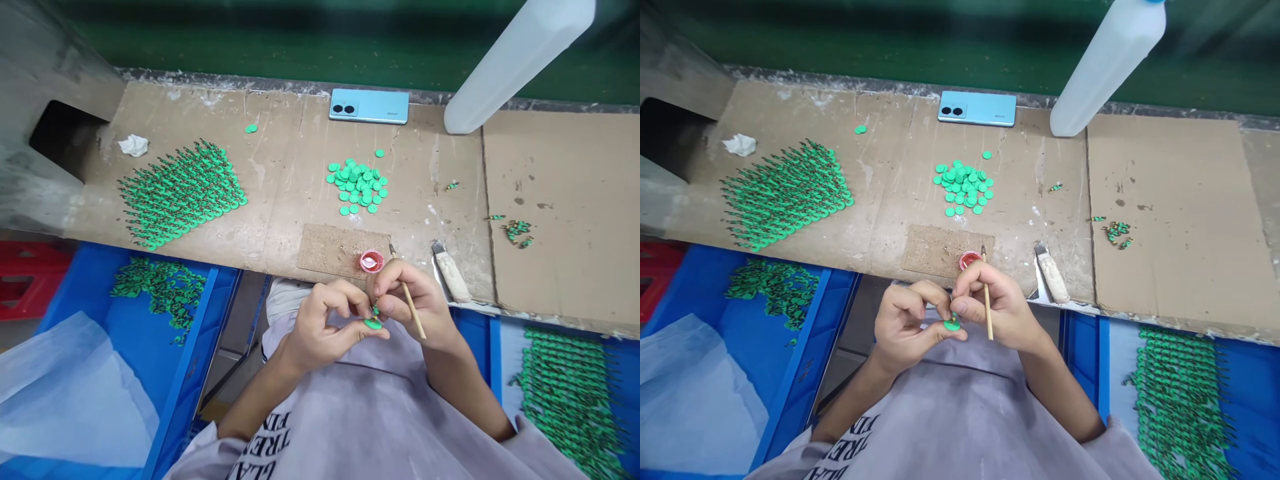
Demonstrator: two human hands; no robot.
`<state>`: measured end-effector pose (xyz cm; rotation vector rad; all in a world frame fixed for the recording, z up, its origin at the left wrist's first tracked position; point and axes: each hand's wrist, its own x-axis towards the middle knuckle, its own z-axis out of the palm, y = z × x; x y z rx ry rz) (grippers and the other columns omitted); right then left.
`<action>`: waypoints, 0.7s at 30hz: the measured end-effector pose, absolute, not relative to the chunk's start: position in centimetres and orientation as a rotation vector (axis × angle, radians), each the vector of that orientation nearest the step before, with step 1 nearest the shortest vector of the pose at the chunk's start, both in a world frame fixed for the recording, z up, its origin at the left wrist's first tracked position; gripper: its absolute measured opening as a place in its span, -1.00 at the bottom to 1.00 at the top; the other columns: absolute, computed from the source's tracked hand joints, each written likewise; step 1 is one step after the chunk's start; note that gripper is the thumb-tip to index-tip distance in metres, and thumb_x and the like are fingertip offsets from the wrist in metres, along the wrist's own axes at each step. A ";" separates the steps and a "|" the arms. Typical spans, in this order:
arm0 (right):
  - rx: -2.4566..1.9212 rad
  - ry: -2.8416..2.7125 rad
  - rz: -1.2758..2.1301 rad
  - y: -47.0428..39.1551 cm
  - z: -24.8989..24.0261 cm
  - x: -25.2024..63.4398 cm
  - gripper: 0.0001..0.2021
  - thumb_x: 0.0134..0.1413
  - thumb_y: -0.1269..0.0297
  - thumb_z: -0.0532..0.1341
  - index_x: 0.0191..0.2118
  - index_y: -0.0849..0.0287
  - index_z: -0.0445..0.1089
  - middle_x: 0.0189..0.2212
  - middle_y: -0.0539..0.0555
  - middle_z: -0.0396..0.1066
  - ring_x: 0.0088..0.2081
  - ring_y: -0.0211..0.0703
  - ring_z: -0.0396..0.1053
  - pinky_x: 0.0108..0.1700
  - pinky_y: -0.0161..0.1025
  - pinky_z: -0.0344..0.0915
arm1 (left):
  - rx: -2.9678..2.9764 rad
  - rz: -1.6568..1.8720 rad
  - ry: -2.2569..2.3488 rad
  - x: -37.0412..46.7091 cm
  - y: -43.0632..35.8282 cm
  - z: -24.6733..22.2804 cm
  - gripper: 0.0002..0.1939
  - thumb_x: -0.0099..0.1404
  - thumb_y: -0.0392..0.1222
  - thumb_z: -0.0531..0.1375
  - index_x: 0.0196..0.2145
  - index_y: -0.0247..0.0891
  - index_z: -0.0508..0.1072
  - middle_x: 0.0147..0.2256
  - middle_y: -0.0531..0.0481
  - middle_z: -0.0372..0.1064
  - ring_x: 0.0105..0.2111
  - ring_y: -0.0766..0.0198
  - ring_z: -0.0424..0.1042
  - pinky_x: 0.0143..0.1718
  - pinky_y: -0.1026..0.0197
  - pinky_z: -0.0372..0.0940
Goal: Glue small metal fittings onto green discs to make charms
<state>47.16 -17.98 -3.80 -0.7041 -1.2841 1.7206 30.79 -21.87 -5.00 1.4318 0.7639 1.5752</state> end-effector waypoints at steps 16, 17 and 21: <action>-0.658 -1.299 1.777 -17.9 -3.5 47.3 -0.80 0.28 0.19 0.40 -0.29 0.12 0.41 -0.51 -0.05 0.45 -0.56 -0.31 0.38 -0.54 -0.40 0.30 | 1.703 1.537 0.769 30.1 -21.4 -4.6 -0.55 0.28 -0.41 0.41 -0.38 -0.16 0.15 -0.39 0.10 0.52 -0.44 0.35 0.54 -0.37 0.31 0.47; -0.650 -1.303 1.775 -17.9 -3.4 47.2 -0.80 0.29 0.19 0.39 -0.28 0.12 0.40 -0.50 -0.04 0.48 -0.55 -0.30 0.40 -0.54 -0.40 0.31 | 1.727 1.542 0.764 30.0 -21.4 -4.7 -0.57 0.30 -0.41 0.39 -0.38 -0.16 0.16 -0.38 0.09 0.52 -0.44 0.35 0.54 -0.37 0.31 0.47; -0.700 -1.321 1.734 -17.9 -3.3 47.1 -0.80 0.27 0.19 0.41 -0.28 0.11 0.42 -0.49 -0.04 0.47 -0.53 -0.28 0.44 -0.53 -0.39 0.32 | 1.750 1.557 0.764 30.0 -21.3 -4.9 -0.59 0.32 -0.42 0.36 -0.37 -0.16 0.16 -0.37 0.07 0.52 -0.43 0.32 0.54 -0.39 0.29 0.46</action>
